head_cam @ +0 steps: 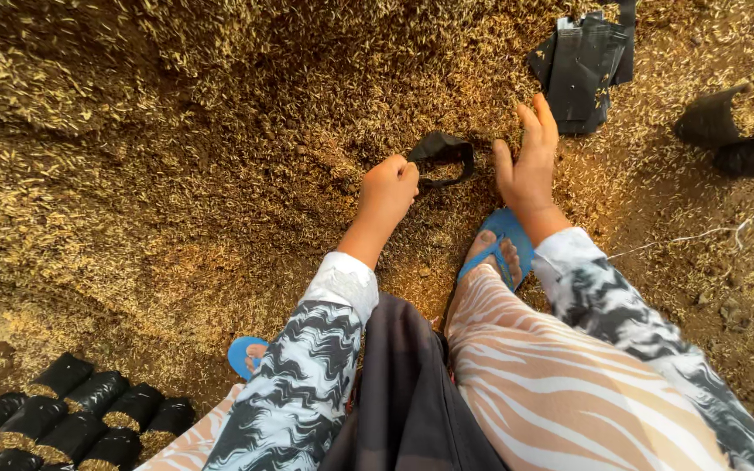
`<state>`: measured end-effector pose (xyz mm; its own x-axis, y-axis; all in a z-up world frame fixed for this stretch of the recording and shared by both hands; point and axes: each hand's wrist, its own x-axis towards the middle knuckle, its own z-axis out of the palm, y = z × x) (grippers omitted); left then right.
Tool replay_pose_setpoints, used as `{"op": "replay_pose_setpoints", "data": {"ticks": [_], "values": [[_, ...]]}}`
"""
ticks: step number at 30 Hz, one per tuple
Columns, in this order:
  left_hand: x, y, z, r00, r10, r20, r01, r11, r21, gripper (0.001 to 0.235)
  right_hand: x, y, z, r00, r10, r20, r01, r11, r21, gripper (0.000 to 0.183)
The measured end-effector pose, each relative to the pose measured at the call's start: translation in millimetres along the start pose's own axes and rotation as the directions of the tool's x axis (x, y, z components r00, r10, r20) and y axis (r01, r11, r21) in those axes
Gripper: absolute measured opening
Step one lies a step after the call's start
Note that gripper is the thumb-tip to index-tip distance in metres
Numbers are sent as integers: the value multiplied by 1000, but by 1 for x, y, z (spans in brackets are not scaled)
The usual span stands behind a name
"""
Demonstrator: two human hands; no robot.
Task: The person repeatedly scoops dry organic material from a large pile and fills black plastic nursery pots. They hold each pot, pack the material inside, and place the filled pots aside. The process continues throughout the clip.
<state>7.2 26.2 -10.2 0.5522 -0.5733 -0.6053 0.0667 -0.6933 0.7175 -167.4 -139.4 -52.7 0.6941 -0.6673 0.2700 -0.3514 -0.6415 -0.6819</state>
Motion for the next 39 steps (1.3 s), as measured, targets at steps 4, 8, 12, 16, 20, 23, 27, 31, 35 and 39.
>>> {"op": "replay_pose_setpoints", "data": {"ticks": [4, 8, 12, 16, 20, 23, 27, 31, 35, 39], "values": [[-2, 2, 1, 1000, -18, -1, 18, 1000, 10, 25, 8, 6, 24, 992, -78, 99, 87, 992, -96, 61], [-2, 5, 2, 1000, 2, -4, -2, 1000, 18, 27, 38, 0, 32, 942, -210, 262, 217, 976, 2, 52], [-1, 1, 2, 1000, 11, -10, -11, 1000, 15, 26, 74, 0, 29, 854, -382, 354, 414, 910, -19, 48], [-3, 0, 1, 1000, 7, -11, -7, 1000, -8, 25, 75, -2, 11, 800, -413, 435, 439, 898, 44, 36], [-3, -2, -3, 998, 48, -29, -48, 999, -9, 25, 51, 5, -5, 780, -455, 429, 527, 848, -59, 46], [-5, -6, 4, 999, 31, -29, -31, 1000, -3, 26, 34, 17, -4, 791, -441, 424, 532, 838, -121, 42], [-8, 1, 3, 981, 141, -132, -120, 980, 155, 28, 43, 14, 5, 894, -245, 375, 293, 953, -76, 20], [-4, 8, 5, 785, 549, -288, -468, 829, 306, 40, 40, -12, 5, 991, 14, 137, -54, 954, 294, 18], [11, 16, 6, 891, 401, -211, -316, 883, 346, 20, 27, -50, 6, 915, 261, 307, -403, 579, 709, 15], [21, 24, 2, 942, 288, -173, -216, 913, 346, 16, 23, -74, 8, 950, 107, 294, -295, 622, 725, 16]]}}
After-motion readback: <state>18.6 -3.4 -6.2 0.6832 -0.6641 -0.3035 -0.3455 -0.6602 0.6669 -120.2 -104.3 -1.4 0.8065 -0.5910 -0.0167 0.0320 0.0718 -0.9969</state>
